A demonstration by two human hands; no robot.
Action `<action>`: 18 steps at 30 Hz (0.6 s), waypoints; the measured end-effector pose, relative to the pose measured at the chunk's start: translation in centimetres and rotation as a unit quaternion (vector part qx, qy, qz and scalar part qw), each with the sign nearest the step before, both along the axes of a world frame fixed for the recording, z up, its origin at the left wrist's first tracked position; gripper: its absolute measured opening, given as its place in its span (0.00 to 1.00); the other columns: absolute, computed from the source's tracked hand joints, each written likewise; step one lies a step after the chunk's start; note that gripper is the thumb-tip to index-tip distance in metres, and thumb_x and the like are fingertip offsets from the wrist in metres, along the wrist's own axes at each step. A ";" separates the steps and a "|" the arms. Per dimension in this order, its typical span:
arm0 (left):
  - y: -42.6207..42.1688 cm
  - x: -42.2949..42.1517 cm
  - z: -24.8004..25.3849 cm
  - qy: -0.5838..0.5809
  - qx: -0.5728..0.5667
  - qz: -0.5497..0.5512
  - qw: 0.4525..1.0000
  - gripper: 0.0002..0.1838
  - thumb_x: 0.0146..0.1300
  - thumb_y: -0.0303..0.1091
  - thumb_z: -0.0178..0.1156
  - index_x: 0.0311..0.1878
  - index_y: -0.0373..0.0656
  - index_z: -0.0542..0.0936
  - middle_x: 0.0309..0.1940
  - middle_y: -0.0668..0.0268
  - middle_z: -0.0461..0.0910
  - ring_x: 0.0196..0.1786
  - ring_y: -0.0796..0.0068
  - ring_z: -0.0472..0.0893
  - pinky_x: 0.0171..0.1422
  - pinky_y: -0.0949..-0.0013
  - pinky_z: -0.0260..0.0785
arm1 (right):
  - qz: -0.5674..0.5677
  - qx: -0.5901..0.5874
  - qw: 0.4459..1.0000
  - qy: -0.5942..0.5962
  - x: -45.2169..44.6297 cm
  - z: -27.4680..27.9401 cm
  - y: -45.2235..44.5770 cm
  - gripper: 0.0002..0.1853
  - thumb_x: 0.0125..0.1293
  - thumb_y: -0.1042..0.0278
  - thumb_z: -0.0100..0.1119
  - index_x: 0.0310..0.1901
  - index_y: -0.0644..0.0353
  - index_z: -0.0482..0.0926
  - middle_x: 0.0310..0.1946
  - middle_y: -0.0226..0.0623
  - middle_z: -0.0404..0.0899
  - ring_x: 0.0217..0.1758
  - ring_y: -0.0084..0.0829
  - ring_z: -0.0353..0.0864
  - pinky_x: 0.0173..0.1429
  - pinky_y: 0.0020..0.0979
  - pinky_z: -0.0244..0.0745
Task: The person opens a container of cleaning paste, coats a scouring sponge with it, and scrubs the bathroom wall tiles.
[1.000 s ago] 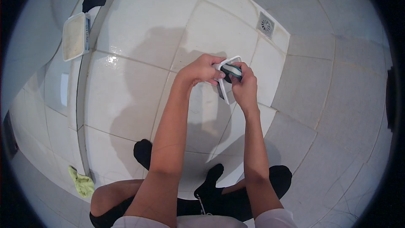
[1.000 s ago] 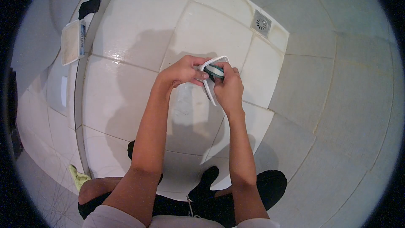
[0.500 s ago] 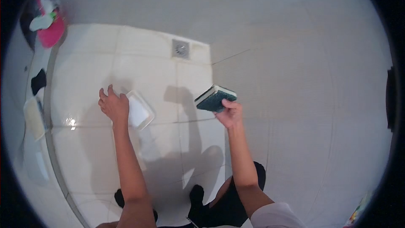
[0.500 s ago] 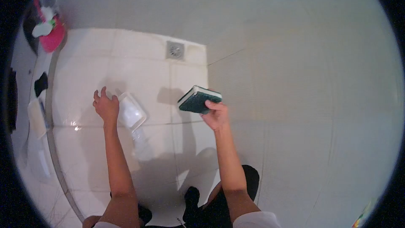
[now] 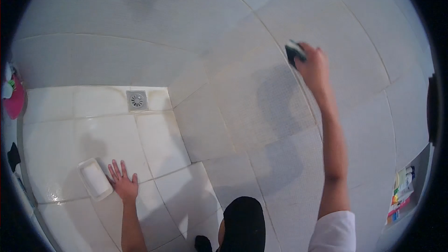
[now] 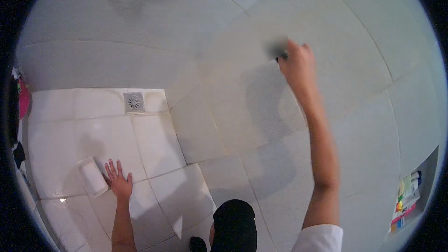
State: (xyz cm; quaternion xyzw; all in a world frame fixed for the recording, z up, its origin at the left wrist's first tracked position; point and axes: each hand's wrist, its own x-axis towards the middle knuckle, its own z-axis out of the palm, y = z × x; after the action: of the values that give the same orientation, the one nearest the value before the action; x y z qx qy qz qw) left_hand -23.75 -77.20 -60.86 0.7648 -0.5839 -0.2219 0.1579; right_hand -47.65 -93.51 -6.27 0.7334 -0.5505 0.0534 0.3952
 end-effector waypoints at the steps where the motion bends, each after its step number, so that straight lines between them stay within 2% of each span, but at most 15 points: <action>1: 0.2 0.3 -0.1 -0.047 -0.056 -0.015 0.997 0.41 0.55 0.50 0.57 0.71 0.50 0.57 0.75 0.60 0.44 0.76 0.56 0.39 0.75 0.42 0.34 | -0.005 0.004 0.998 0.060 -0.2 0.8 -2.0 0.15 0.51 0.77 0.59 0.43 0.63 0.79 0.35 0.50 0.81 0.39 0.48 0.77 0.47 0.44 0.73; 2: 0.3 0.4 -0.2 -0.043 -0.055 -0.020 0.997 0.41 0.55 0.50 0.57 0.71 0.50 0.57 0.75 0.60 0.44 0.76 0.56 0.39 0.75 0.42 0.34 | -0.010 0.009 0.992 0.123 -0.5 1.3 -3.5 0.14 0.52 0.77 0.57 0.43 0.63 0.78 0.34 0.48 0.81 0.39 0.48 0.77 0.45 0.45 0.73; 4: 0.3 0.0 -0.4 -0.042 -0.066 0.000 0.997 0.39 0.54 0.48 0.57 0.70 0.49 0.59 0.75 0.60 0.43 0.76 0.56 0.41 0.74 0.41 0.34 | -0.030 0.013 0.988 0.148 -1.3 0.6 -5.6 0.13 0.53 0.77 0.56 0.42 0.62 0.77 0.33 0.45 0.81 0.39 0.48 0.78 0.43 0.45 0.74; 5: 0.2 -0.1 -0.8 -0.052 -0.110 0.001 0.993 0.39 0.53 0.47 0.57 0.70 0.49 0.59 0.75 0.60 0.43 0.76 0.55 0.42 0.74 0.40 0.33 | -0.046 0.021 0.984 0.173 -1.1 0.1 -6.2 0.12 0.53 0.77 0.55 0.42 0.60 0.77 0.32 0.43 0.81 0.38 0.47 0.78 0.41 0.46 0.74; 8: 0.2 -0.3 -0.9 -0.065 -0.099 0.002 0.993 0.40 0.53 0.46 0.58 0.70 0.50 0.58 0.75 0.60 0.43 0.76 0.56 0.41 0.74 0.39 0.33 | -0.046 0.028 0.980 0.193 -1.4 -0.7 -4.7 0.13 0.53 0.76 0.56 0.42 0.58 0.75 0.31 0.41 0.81 0.39 0.45 0.79 0.37 0.45 0.75; 10: 0.2 -0.4 -1.1 -0.070 -0.115 -0.002 0.991 0.41 0.52 0.45 0.58 0.70 0.50 0.57 0.75 0.60 0.43 0.76 0.56 0.41 0.74 0.39 0.33 | -0.051 0.051 0.986 0.152 -2.9 -1.2 -4.1 0.12 0.54 0.75 0.56 0.42 0.56 0.75 0.30 0.39 0.81 0.40 0.43 0.80 0.36 0.42 0.76; 12: 0.1 -0.4 -0.7 -0.070 -0.099 0.005 0.993 0.41 0.52 0.44 0.58 0.70 0.50 0.57 0.74 0.60 0.44 0.76 0.56 0.42 0.74 0.39 0.33 | -0.066 0.106 0.978 0.169 -3.7 -2.3 -3.8 0.12 0.54 0.72 0.58 0.42 0.55 0.76 0.31 0.40 0.81 0.41 0.41 0.80 0.37 0.39 0.77; 13: 0.2 -0.4 -0.6 -0.071 -0.102 0.005 0.992 0.41 0.52 0.44 0.58 0.70 0.50 0.57 0.74 0.60 0.44 0.76 0.56 0.42 0.74 0.39 0.33 | -0.025 0.102 0.964 0.244 -4.7 -3.5 -3.7 0.12 0.54 0.70 0.60 0.42 0.55 0.76 0.33 0.42 0.81 0.42 0.40 0.81 0.37 0.39 0.78; 14: 0.2 -0.4 -0.7 -0.059 -0.099 0.005 0.993 0.41 0.52 0.44 0.59 0.70 0.50 0.57 0.74 0.60 0.44 0.76 0.56 0.42 0.74 0.38 0.33 | -0.024 0.098 0.965 0.243 -5.6 -3.7 -4.5 0.12 0.54 0.70 0.60 0.42 0.55 0.76 0.33 0.42 0.81 0.42 0.40 0.81 0.37 0.39 0.78; 16: -0.1 -0.4 -0.8 -0.050 -0.097 0.011 0.994 0.41 0.52 0.44 0.59 0.70 0.50 0.57 0.74 0.61 0.44 0.76 0.56 0.42 0.74 0.38 0.33 | 0.005 0.057 0.907 0.418 -6.7 -2.5 -8.0 0.10 0.56 0.68 0.59 0.40 0.55 0.77 0.34 0.42 0.81 0.43 0.39 0.81 0.38 0.38 0.78; 18: 0.4 -0.3 -0.7 -0.041 -0.114 0.008 0.993 0.41 0.51 0.43 0.59 0.70 0.51 0.58 0.74 0.61 0.45 0.76 0.56 0.44 0.73 0.38 0.33 | -0.029 -0.053 0.924 0.376 -5.9 3.4 -12.5 0.07 0.58 0.69 0.56 0.39 0.56 0.77 0.34 0.44 0.81 0.42 0.41 0.81 0.39 0.40 0.78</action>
State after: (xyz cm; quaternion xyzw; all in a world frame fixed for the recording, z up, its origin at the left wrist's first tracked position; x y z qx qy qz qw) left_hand -24.08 -76.81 -61.55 0.7549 -0.6054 -0.1211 0.2215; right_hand -53.57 -105.96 -2.92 0.6612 -0.3786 -0.2090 0.6131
